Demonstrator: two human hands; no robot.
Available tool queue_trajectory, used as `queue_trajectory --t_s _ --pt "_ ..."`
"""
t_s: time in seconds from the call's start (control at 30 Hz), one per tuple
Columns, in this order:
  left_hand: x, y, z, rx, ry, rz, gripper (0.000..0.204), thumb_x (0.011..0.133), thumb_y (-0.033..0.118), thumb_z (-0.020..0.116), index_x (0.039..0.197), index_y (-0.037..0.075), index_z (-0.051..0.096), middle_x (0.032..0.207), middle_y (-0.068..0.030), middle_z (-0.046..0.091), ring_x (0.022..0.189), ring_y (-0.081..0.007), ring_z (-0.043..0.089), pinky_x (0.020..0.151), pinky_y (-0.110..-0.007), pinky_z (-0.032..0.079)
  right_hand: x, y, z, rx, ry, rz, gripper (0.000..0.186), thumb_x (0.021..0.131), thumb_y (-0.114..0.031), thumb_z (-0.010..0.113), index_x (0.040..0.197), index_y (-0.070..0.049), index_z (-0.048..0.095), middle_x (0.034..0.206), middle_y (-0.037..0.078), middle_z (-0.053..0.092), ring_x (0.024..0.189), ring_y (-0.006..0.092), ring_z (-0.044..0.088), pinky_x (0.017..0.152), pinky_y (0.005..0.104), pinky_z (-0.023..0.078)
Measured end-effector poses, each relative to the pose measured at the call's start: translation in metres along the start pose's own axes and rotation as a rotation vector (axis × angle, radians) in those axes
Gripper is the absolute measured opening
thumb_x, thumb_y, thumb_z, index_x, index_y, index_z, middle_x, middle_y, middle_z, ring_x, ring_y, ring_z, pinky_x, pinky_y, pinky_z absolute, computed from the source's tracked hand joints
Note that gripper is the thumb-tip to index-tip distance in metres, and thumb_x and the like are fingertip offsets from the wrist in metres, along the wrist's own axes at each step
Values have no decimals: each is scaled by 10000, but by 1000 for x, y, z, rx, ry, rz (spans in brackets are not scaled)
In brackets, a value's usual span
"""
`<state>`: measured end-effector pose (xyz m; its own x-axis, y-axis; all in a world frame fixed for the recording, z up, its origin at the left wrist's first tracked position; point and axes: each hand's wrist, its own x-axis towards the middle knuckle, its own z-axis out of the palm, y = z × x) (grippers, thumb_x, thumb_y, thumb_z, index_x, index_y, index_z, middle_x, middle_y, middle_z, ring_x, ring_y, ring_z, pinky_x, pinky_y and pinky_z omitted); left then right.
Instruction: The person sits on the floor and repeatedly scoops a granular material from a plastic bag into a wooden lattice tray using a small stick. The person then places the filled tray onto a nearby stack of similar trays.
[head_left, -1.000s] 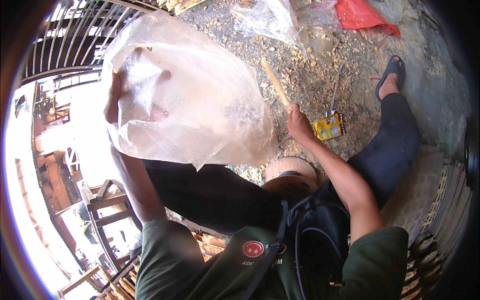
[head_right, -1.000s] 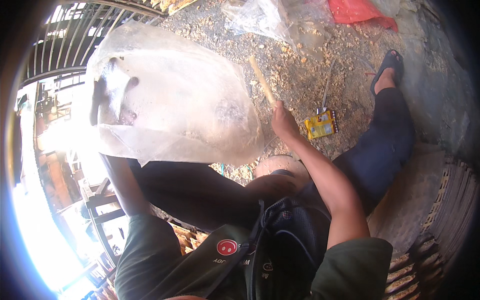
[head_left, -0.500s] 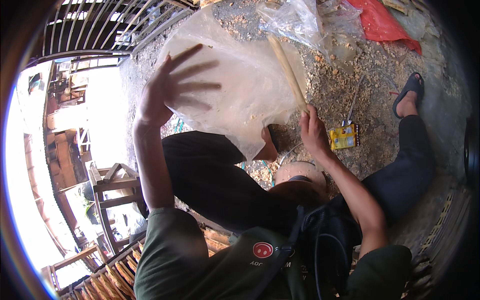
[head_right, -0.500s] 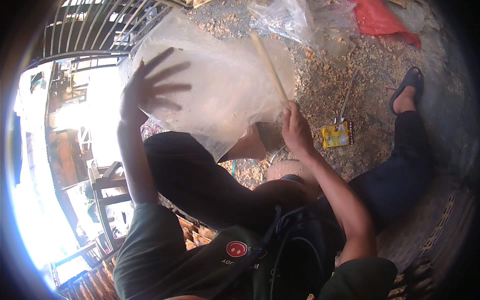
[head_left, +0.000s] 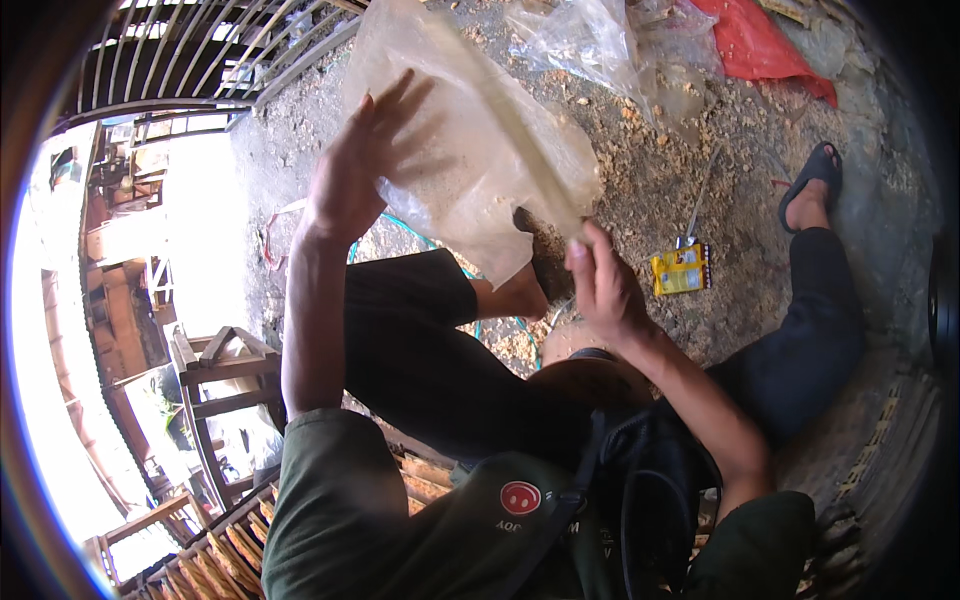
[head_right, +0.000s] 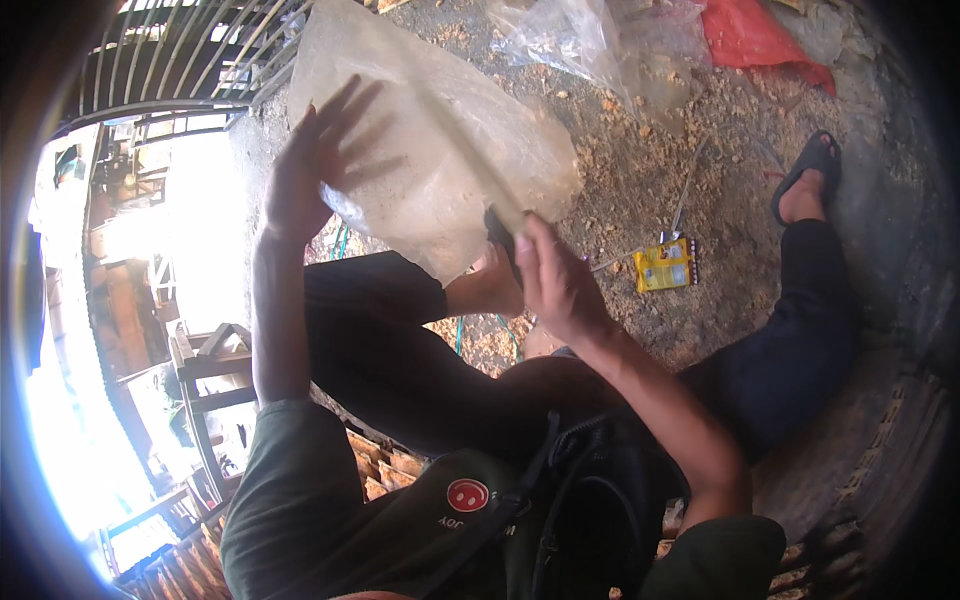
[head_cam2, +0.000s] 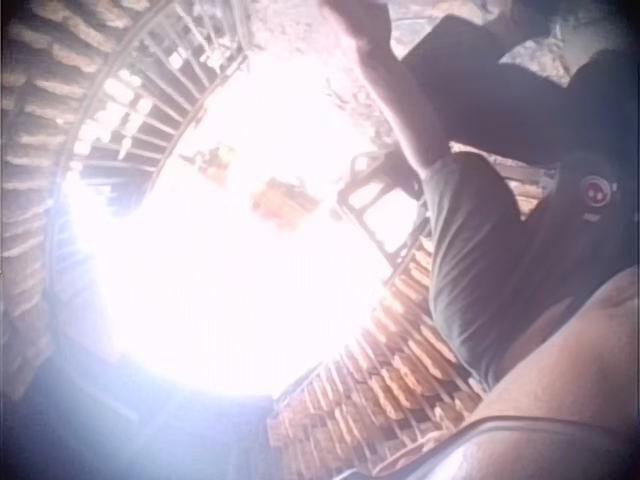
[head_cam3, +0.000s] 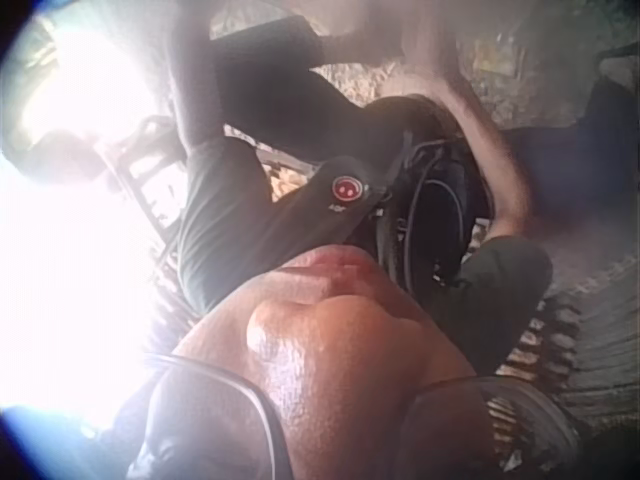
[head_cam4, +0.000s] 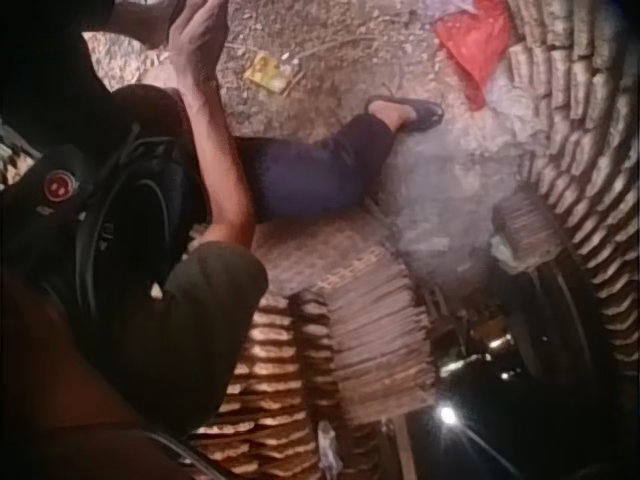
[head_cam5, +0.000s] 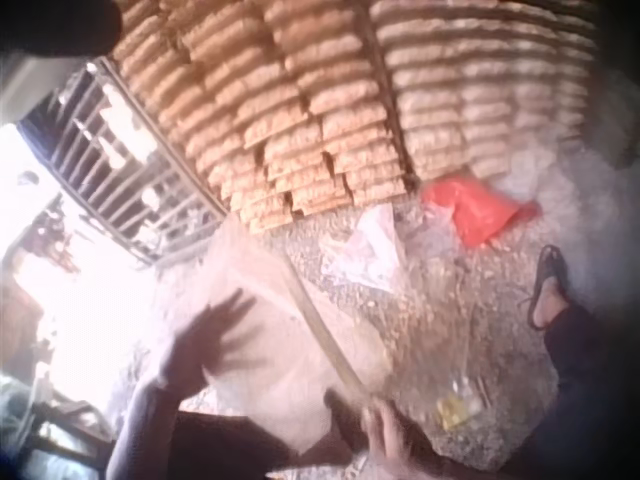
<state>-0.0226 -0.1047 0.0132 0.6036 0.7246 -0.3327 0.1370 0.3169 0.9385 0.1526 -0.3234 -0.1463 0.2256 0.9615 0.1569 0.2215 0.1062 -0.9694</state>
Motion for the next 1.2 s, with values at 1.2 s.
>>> queue_trajectory --t_s 1.2 --pt "21 2 34 -592 142 432 546 1063 287 274 1529 5 293 1613 -221 238 1508 -456 140 1190 -734 93 -28 59 -1 -117 -101 246 342 1077 -183 384 1348 26 381 939 190 628 774 315 664 687 434 529"
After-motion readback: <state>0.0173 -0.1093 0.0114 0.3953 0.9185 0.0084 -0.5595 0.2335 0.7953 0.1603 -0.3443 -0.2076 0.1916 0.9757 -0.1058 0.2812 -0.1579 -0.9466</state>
